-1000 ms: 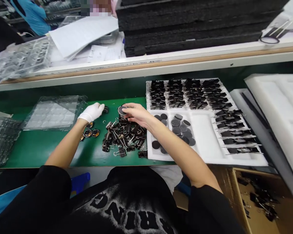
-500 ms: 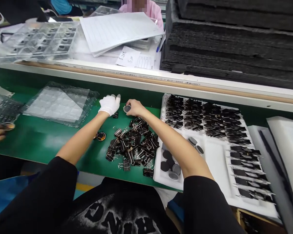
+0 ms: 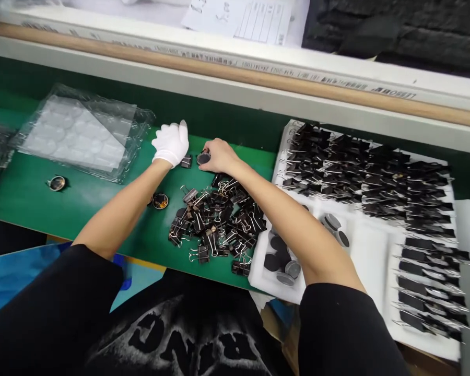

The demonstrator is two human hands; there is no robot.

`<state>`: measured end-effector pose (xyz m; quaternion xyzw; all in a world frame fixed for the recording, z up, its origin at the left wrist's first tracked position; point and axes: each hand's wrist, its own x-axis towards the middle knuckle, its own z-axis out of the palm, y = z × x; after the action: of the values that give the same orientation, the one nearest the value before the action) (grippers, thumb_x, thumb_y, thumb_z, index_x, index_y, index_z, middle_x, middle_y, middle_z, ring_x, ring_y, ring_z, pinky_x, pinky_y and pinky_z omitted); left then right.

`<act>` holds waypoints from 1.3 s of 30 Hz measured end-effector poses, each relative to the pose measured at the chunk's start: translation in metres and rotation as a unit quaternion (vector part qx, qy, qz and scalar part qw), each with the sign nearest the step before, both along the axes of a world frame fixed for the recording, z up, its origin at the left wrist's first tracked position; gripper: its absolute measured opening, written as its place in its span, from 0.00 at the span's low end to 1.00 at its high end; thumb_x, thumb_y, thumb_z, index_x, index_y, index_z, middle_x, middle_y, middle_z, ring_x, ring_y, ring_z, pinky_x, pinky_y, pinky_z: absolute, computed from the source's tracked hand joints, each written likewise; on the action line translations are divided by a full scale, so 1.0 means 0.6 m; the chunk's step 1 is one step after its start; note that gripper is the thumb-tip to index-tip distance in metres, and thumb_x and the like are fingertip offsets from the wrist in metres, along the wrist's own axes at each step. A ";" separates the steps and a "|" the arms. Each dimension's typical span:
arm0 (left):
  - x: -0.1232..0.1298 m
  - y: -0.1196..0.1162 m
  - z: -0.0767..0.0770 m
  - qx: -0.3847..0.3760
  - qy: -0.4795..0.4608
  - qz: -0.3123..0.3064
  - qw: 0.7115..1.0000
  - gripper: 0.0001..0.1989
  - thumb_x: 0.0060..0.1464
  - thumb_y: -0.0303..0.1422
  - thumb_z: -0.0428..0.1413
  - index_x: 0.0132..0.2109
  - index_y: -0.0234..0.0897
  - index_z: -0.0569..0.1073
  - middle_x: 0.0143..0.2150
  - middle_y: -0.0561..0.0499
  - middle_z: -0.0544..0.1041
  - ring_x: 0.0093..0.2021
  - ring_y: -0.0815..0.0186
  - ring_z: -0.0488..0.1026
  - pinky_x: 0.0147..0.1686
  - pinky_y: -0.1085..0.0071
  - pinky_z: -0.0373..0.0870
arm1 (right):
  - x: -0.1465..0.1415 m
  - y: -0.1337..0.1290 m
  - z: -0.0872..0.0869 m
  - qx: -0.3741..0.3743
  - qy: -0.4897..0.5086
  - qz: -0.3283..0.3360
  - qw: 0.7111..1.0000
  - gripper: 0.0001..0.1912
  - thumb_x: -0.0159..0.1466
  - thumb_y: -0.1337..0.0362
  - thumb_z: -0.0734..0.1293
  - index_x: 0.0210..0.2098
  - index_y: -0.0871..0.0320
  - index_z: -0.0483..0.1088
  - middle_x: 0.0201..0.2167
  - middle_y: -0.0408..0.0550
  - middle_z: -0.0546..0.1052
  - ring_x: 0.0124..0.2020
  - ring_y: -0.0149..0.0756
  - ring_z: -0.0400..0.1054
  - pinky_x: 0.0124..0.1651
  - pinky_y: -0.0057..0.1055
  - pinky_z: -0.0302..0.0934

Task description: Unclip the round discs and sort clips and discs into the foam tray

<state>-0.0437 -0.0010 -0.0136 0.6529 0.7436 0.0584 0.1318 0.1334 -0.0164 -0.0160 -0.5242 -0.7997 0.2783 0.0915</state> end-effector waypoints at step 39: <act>-0.049 -0.027 0.024 0.118 -0.221 -0.034 0.968 0.29 0.75 0.49 0.39 0.50 0.36 0.79 0.49 0.39 0.83 0.55 0.55 0.79 0.60 0.61 0.69 | -0.020 -0.006 0.051 0.005 -0.016 0.063 0.998 0.23 0.57 0.61 0.81 0.50 0.62 0.81 0.47 0.53 0.78 0.44 0.43 0.74 0.53 0.38 0.67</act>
<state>-0.0730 -0.0169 0.0009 0.6594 0.6615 0.2839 0.2168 0.1217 -0.0197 0.0147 -0.4770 -0.8336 0.2711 0.0637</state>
